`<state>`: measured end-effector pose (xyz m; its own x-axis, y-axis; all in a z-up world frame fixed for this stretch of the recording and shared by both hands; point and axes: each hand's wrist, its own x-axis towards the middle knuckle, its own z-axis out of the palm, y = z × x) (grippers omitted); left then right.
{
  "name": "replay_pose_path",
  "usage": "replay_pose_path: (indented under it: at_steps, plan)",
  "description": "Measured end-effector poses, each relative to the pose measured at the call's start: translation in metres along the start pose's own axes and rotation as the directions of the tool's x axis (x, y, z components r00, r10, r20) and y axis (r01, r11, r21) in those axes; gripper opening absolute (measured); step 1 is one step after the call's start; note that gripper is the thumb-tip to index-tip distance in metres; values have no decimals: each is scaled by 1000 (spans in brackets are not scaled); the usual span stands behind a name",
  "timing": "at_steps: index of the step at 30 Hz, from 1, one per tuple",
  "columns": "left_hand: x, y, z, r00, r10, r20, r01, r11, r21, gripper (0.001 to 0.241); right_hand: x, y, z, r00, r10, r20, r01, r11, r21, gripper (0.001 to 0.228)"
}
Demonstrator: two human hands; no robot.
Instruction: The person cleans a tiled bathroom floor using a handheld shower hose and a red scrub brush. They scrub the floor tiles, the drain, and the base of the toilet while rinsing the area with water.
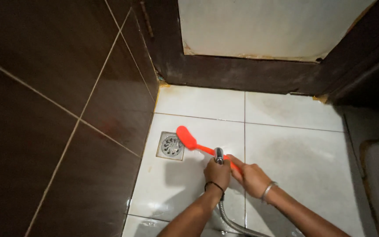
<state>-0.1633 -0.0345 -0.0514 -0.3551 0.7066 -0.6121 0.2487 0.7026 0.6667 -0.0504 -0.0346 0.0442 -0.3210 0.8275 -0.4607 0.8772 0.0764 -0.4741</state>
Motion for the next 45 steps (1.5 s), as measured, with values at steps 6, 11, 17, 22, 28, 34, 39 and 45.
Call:
replay_pose_path:
  at_steps: [6, 11, 17, 22, 28, 34, 39, 45]
  plan:
    - [8, -6, 15, 999, 52, 10, -52, 999, 13, 37, 0, 108, -31, 936, 270, -224, -312, 933, -179, 53]
    - [2, 2, 11, 999, 9, -50, -12, 997, -71, 30, 50, 188, -10, 872, 425, -244, -474, 859, -196, 61]
    - [15, -3, -5, 986, -52, -159, 23, 983, -180, 28, 47, 9, 5, 979, 206, 13, -197, 952, -233, 65]
    - [38, -24, -7, 971, -59, -231, 14, 981, -193, 34, 82, -20, 19, 994, 10, 112, 15, 976, -216, 64]
    - [44, -28, -2, 967, -51, -250, 11, 987, -160, 40, 57, -9, -29, 999, 38, 30, -29, 965, -262, 52]
    - [45, -20, 16, 973, 157, -170, -178, 977, -116, 26, 37, 69, -82, 942, 289, -170, -335, 832, -443, 53]
    - [50, -13, 19, 931, 267, -250, -312, 937, -158, 27, 94, 77, -71, 952, 282, -116, -304, 898, -317, 53]
    - [47, -3, 12, 902, 226, -367, -353, 877, -327, 23, 155, -14, -28, 998, -64, -14, 49, 874, -484, 52]
